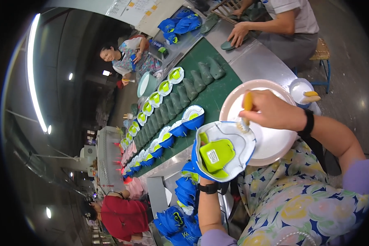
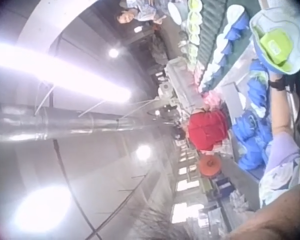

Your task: The recorder is applying white adhesive to the edges of blue and green shoe insoles using a brush, while working on a factory assembly line with other workers.

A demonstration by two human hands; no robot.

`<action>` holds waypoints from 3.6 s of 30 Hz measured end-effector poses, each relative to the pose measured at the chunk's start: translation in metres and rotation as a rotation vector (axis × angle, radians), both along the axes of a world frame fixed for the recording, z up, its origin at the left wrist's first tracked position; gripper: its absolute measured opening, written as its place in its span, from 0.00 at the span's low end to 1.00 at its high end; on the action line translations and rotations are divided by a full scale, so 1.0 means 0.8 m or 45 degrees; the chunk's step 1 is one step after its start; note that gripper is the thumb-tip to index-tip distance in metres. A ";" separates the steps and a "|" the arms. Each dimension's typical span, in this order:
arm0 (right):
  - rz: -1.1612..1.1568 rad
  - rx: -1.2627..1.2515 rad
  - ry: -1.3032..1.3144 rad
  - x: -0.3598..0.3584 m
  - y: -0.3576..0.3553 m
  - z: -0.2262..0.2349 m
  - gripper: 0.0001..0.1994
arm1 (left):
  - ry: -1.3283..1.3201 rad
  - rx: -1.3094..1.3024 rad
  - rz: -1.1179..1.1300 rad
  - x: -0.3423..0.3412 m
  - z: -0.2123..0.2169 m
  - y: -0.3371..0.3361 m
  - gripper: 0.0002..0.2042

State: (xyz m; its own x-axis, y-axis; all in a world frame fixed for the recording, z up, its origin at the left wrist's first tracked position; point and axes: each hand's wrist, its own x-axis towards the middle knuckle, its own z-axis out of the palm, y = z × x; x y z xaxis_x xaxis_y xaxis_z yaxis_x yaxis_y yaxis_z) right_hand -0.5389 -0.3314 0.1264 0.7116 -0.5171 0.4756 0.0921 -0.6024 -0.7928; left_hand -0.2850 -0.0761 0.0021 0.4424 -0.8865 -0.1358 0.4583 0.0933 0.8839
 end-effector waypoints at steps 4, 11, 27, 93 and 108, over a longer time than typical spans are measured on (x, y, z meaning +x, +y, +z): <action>-0.203 0.208 -0.085 -0.022 0.000 -0.016 0.10 | -0.263 -0.020 0.302 0.078 0.002 -0.039 0.23; -0.170 0.478 0.028 -0.063 0.012 -0.054 0.09 | -0.227 0.129 0.348 0.145 -0.053 -0.136 0.23; -0.066 0.875 0.198 -0.076 0.021 -0.060 0.07 | -1.184 0.798 0.923 0.277 -0.168 -0.144 0.22; -0.111 0.066 -0.087 -0.026 -0.023 -0.018 0.15 | -1.471 -0.028 0.284 -0.061 0.060 -0.059 0.25; -0.200 0.638 -0.072 -0.019 0.006 -0.042 0.20 | -0.828 -0.077 0.495 -0.040 0.028 -0.070 0.26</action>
State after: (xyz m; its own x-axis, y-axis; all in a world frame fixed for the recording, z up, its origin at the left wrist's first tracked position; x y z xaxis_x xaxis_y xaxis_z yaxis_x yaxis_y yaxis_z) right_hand -0.5542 -0.3270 0.0932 0.5877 -0.7892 0.1782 0.0820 -0.1610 -0.9835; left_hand -0.3174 -0.1323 0.0244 0.6988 -0.6480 0.3031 -0.2292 0.1986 0.9529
